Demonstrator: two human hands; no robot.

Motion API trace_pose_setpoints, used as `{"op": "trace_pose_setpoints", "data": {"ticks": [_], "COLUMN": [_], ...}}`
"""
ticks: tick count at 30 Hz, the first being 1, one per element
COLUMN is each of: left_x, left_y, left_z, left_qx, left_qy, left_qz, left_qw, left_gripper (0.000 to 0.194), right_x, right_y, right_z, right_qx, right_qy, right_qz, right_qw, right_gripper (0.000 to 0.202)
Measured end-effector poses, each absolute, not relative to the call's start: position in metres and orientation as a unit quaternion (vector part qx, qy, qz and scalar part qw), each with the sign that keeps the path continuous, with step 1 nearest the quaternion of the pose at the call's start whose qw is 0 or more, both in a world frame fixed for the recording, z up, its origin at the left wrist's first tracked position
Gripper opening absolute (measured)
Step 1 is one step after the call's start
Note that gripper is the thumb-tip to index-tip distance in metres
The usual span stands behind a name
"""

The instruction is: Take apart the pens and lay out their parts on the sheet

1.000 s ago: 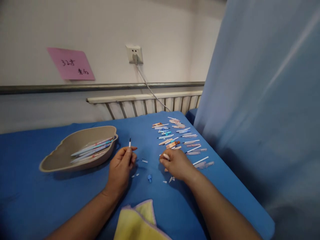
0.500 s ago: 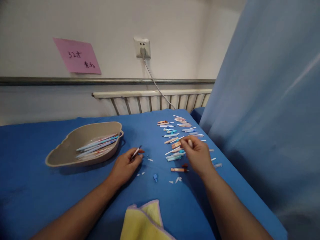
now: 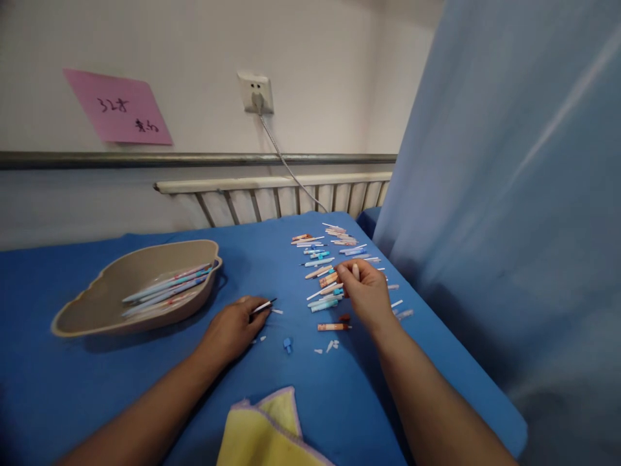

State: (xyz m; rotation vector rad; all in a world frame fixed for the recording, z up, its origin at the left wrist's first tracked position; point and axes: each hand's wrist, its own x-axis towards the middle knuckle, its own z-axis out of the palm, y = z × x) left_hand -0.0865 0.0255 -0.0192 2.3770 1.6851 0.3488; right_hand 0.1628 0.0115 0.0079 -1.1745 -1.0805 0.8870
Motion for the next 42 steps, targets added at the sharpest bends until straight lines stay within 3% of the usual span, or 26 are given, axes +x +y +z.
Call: {"op": "trace_pose_setpoints", "data": {"ticks": [12, 14, 18, 21, 27, 42], "left_x": [-0.093, -0.094, -0.094, -0.093, -0.093, -0.088], "left_y": [0.026, 0.026, 0.027, 0.027, 0.026, 0.018], "left_z": [-0.024, -0.024, -0.023, -0.021, -0.018, -0.016], "left_qx": [0.806, 0.800, 0.782, 0.758, 0.735, 0.708], "left_qy": [0.566, 0.572, 0.588, 0.606, 0.617, 0.613], "left_qz": [0.140, 0.148, 0.165, 0.187, 0.213, 0.283], "left_qw": [0.103, 0.108, 0.126, 0.152, 0.184, 0.210], "left_gripper": [0.028, 0.027, 0.027, 0.029, 0.031, 0.030], "right_x": [0.165, 0.172, 0.185, 0.186, 0.180, 0.177], "right_y": [0.014, 0.017, 0.022, 0.024, 0.021, 0.019], "right_z": [0.007, 0.003, -0.007, -0.010, -0.010, -0.003], "right_qx": [-0.537, -0.587, -0.646, -0.634, -0.610, -0.594], "right_qy": [-0.490, -0.537, -0.678, -0.720, -0.728, -0.777], "right_qz": [0.354, 0.306, 0.220, 0.214, 0.235, 0.180], "right_qw": [0.589, 0.523, 0.273, 0.182, 0.206, 0.104], "right_gripper": [0.021, 0.021, 0.022, 0.020, 0.014, 0.010]}}
